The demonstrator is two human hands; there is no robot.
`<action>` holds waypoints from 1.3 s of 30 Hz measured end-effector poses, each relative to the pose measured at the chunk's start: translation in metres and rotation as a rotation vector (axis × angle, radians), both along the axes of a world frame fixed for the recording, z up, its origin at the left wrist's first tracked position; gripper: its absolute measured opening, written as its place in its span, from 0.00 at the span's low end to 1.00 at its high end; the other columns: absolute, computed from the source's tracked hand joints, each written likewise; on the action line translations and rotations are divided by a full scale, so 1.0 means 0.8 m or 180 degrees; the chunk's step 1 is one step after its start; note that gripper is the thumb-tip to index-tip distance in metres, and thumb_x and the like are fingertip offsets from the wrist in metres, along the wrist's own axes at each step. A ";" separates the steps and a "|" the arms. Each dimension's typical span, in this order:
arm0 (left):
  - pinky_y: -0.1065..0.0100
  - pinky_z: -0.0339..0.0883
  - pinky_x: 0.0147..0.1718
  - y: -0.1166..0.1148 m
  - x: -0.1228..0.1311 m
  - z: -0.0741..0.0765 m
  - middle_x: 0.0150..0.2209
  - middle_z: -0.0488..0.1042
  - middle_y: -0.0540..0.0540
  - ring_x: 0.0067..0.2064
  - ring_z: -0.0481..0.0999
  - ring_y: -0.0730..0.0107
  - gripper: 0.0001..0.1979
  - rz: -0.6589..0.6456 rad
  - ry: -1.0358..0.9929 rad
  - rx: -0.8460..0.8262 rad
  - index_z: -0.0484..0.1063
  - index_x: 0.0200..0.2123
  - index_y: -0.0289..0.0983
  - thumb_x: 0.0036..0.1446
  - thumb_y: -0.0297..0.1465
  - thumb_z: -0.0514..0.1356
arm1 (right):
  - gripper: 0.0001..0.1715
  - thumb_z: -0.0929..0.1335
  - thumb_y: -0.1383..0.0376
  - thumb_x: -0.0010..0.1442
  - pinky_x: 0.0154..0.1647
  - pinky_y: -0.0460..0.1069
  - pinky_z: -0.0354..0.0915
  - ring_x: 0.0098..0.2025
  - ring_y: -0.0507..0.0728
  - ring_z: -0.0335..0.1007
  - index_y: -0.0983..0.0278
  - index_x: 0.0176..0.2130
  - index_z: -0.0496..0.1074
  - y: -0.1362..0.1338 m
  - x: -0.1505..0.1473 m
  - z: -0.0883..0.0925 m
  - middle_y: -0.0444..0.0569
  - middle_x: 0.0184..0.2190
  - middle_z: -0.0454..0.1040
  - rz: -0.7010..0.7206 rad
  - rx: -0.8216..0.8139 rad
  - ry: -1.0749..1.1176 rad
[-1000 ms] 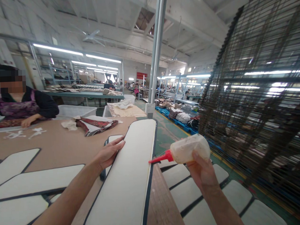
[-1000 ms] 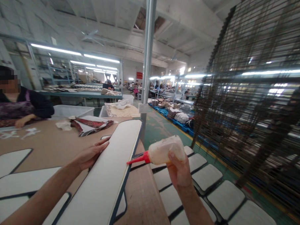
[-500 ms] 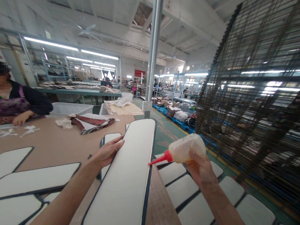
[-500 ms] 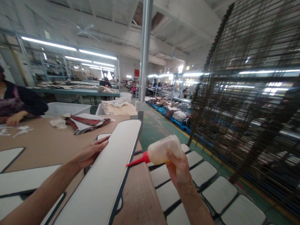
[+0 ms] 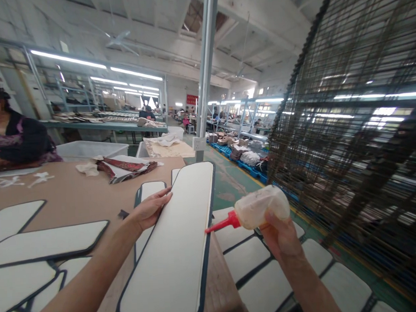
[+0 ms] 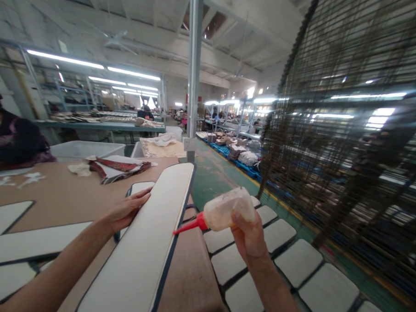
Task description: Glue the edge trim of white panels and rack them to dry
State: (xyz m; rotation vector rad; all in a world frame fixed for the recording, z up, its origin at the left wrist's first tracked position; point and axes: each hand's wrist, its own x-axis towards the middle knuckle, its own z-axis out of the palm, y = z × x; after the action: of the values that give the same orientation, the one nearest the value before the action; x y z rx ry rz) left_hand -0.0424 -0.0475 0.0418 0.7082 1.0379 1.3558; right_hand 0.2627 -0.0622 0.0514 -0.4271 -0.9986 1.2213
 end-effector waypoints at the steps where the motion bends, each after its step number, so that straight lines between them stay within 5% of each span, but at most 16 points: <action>1: 0.70 0.76 0.25 -0.001 0.003 0.000 0.29 0.81 0.42 0.25 0.80 0.68 0.26 0.0021 -0.0002 -0.0006 0.59 0.61 0.30 0.60 0.18 0.55 | 0.18 0.78 0.61 0.45 0.53 0.63 0.68 0.39 0.64 0.77 0.60 0.39 0.79 -0.002 0.003 0.000 0.52 0.37 0.81 0.0018 0.0002 0.0006; 18: 0.70 0.76 0.23 -0.025 0.029 0.003 0.28 0.81 0.43 0.23 0.80 0.67 0.23 0.0374 -0.0049 -0.0153 0.63 0.59 0.31 0.60 0.19 0.54 | 0.22 0.78 0.60 0.45 0.55 0.64 0.65 0.45 0.66 0.76 0.59 0.42 0.79 -0.026 0.032 -0.010 0.53 0.37 0.81 0.0493 0.0090 -0.0074; 30: 0.74 0.75 0.22 -0.004 -0.030 0.004 0.25 0.80 0.47 0.19 0.77 0.72 0.22 0.0753 -0.0125 -0.0183 0.66 0.57 0.33 0.59 0.18 0.55 | 0.34 0.78 0.61 0.41 0.53 0.64 0.66 0.45 0.68 0.76 0.59 0.49 0.73 -0.030 0.000 -0.026 0.54 0.39 0.80 0.0278 -0.0088 -0.0111; 39: 0.77 0.73 0.20 0.003 -0.081 -0.004 0.22 0.79 0.49 0.19 0.76 0.75 0.21 0.1230 -0.0271 -0.0180 0.65 0.57 0.30 0.62 0.17 0.51 | 0.29 0.76 0.62 0.49 0.51 0.66 0.68 0.46 0.68 0.76 0.57 0.51 0.71 -0.038 -0.035 -0.034 0.55 0.45 0.79 -0.0029 0.0168 -0.0161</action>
State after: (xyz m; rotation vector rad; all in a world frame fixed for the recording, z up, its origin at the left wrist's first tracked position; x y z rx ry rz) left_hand -0.1069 -0.0447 0.0389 0.4152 1.1793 1.6640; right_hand 0.2345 -0.0928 0.0241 -0.4224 -1.0689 1.1783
